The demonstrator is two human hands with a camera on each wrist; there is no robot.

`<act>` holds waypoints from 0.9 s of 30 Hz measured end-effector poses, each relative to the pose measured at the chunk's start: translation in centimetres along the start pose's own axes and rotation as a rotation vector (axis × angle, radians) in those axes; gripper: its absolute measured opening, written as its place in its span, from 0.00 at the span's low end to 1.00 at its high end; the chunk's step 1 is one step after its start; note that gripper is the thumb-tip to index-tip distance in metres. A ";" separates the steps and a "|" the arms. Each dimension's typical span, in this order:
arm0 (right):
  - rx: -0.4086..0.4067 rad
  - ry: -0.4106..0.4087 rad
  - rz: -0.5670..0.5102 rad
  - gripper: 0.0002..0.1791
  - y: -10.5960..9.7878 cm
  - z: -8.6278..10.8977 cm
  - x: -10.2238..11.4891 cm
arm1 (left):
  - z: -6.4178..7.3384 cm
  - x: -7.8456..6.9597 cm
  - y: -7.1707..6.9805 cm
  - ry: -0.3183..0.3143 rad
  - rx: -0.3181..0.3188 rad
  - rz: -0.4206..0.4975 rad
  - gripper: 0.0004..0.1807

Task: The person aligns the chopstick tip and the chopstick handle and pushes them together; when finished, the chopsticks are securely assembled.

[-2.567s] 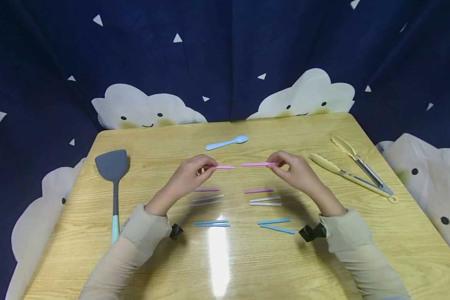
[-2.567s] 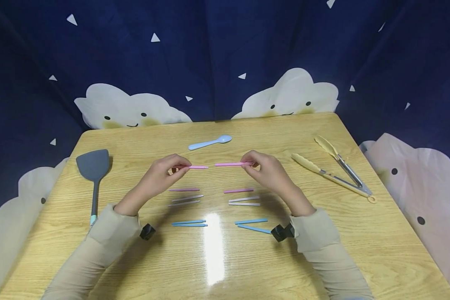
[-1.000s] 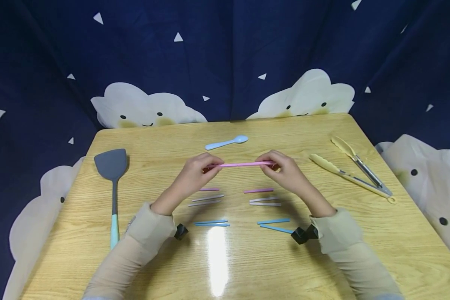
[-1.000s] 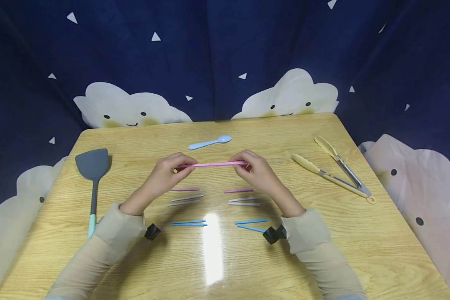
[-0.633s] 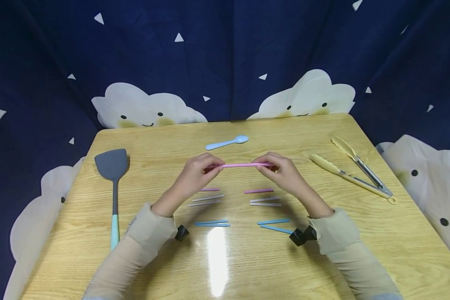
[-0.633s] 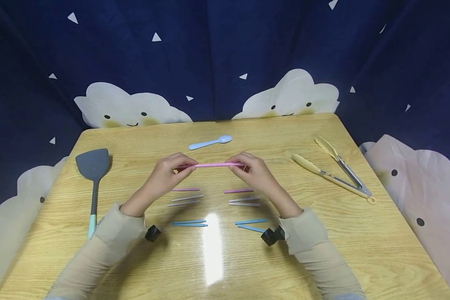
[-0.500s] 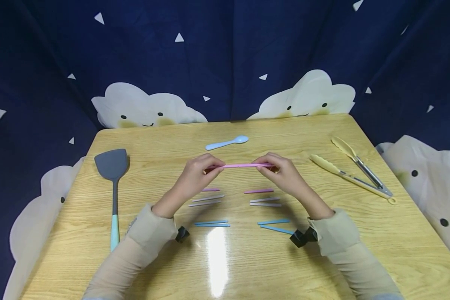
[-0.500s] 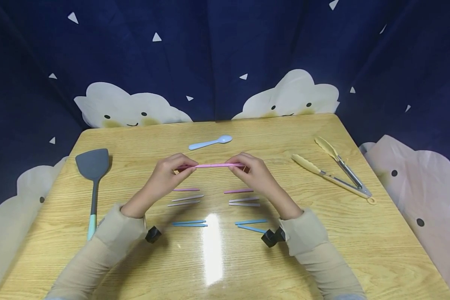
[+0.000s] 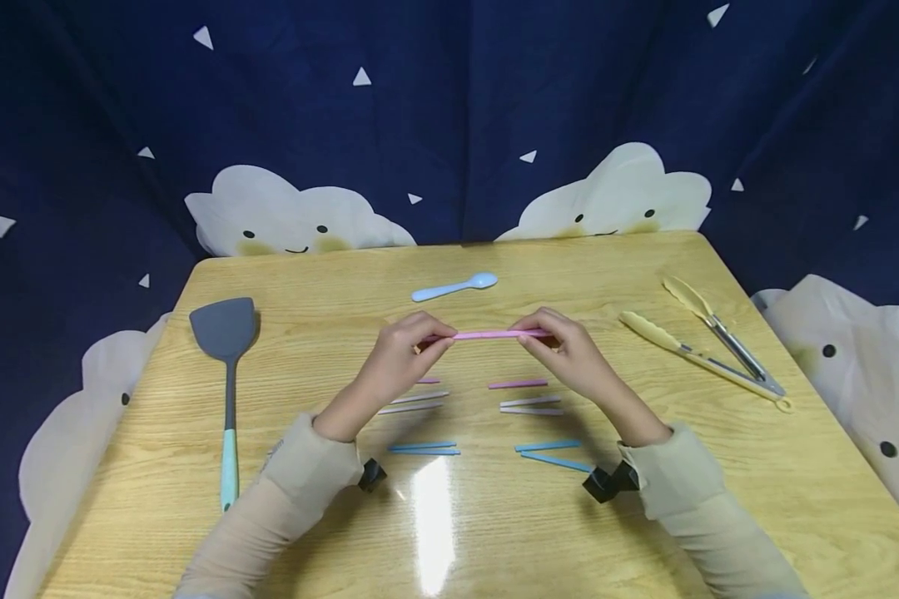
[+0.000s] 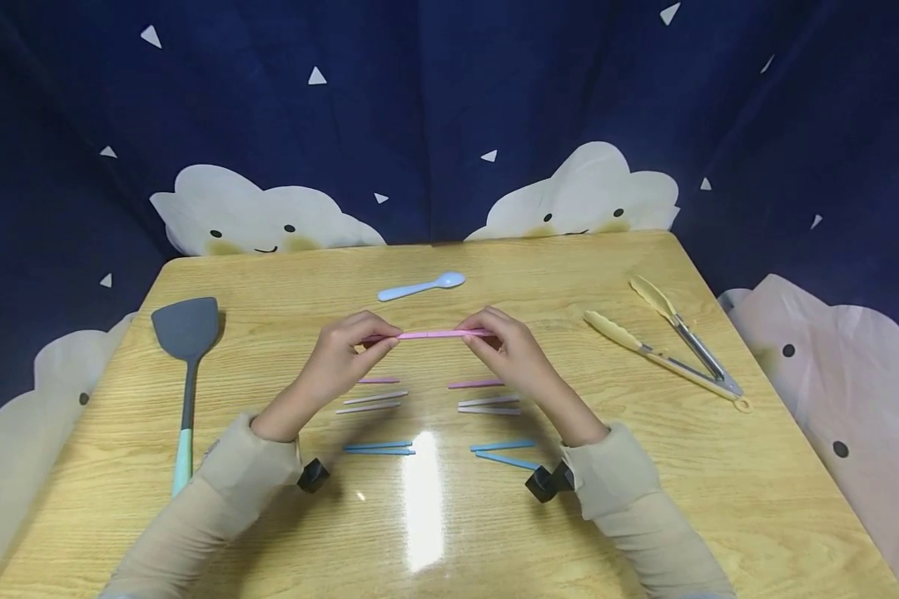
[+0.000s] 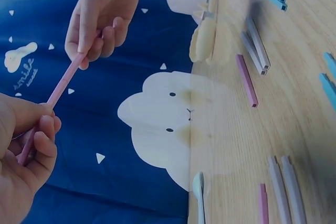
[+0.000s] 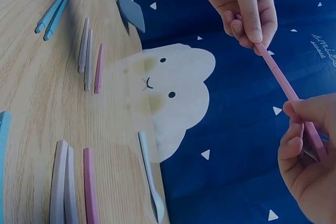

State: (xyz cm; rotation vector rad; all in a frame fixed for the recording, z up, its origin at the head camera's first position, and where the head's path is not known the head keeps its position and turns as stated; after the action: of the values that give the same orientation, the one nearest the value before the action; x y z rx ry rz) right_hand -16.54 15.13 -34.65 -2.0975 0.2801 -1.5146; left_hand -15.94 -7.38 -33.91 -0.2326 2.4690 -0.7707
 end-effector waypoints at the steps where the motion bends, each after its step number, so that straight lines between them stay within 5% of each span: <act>1: -0.001 0.003 0.001 0.06 0.0 0.1 0.0 | 0.0 0.0 0.1 0.000 -0.001 -0.002 0.03; 15: 0.030 -0.071 0.082 0.05 -0.6 -0.3 0.6 | 0.0 0.1 0.0 0.003 -0.036 -0.011 0.02; 27: 0.035 -0.031 0.064 0.06 -0.7 -0.6 0.9 | 0.2 0.1 -0.7 0.007 0.029 -0.043 0.04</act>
State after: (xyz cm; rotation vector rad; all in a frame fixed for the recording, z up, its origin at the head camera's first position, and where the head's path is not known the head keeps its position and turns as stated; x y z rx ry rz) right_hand -16.83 15.15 -33.38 -2.0628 0.3045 -1.4384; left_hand -15.92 -8.04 -33.66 -0.2729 2.4652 -0.8260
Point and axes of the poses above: each hand's wrist, its own z-axis away from the middle knuckle, its own y-axis out of the palm, x = y × z, the point moved 2 cm from there along -z, towards the middle knuckle, and after that the axes turned 12 degrees about y, right-handed, at the moved point
